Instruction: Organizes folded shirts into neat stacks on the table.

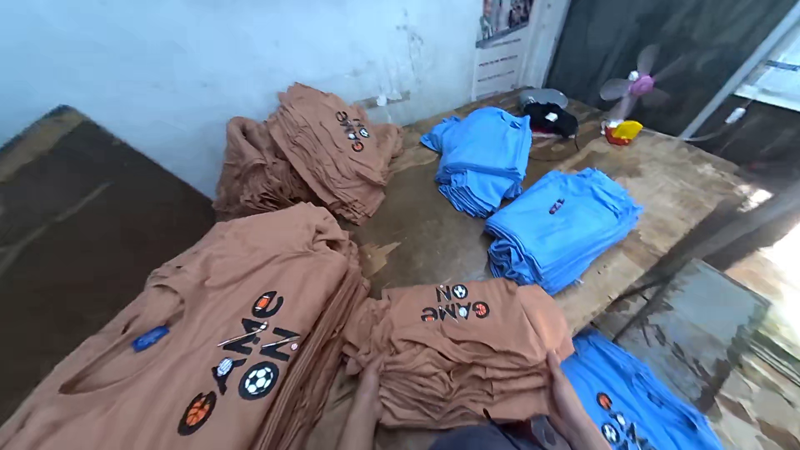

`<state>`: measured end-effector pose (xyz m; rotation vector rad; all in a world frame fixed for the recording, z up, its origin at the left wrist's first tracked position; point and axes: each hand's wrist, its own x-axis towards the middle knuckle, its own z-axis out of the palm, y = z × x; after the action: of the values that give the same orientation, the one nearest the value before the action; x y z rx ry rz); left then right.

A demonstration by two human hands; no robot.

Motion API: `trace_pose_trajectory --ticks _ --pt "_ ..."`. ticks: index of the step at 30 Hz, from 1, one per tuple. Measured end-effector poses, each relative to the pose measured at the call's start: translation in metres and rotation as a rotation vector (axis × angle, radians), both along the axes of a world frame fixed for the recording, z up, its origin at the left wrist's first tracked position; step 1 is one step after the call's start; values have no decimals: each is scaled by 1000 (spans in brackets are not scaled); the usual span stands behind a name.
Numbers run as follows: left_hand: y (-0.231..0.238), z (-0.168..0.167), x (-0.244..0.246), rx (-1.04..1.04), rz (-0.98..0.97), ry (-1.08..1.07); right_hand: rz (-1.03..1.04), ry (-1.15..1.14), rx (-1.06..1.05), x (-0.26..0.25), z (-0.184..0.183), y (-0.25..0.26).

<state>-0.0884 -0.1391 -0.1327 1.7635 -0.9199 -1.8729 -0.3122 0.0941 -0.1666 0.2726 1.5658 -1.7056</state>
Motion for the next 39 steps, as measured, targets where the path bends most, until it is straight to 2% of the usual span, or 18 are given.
trace_pose_trajectory --ticks 3,7,10,13,16,20,22,25,28,32,33,34,36,39 --pt "23 12 3 -2 100 1 122 11 15 -16 24 -11" --pt "50 20 0 -47 177 35 311 -157 -70 -53 15 -33" --pt "71 59 -17 -303 189 133 392 -190 -22 -55 26 -77" --pt "79 94 -20 -721 271 217 538 -110 -208 -67 36 -126" --pt "91 138 5 -1105 537 151 666 -84 -450 -62 88 -176" --pt "89 220 67 -1401 784 -120 914 10 -922 -27 205 -250" --pt "78 248 100 -1411 847 -226 999 116 -1074 -2 251 -292" --pt "51 273 138 -1188 991 -371 1030 218 -1087 39 281 -352" --pt "19 253 171 -878 1007 -463 1028 290 -844 78 264 -393" --pt "0 155 191 -549 857 -673 1052 494 -295 105 156 -406" --pt "-1 139 190 -557 878 -691 994 488 -260 108 132 -405" --pt "-4 135 190 -611 909 -662 925 485 -287 112 125 -406" --pt "-4 135 191 -738 940 -548 853 512 -342 115 128 -406" --pt "7 97 205 -936 990 -260 913 588 -352 112 123 -396"
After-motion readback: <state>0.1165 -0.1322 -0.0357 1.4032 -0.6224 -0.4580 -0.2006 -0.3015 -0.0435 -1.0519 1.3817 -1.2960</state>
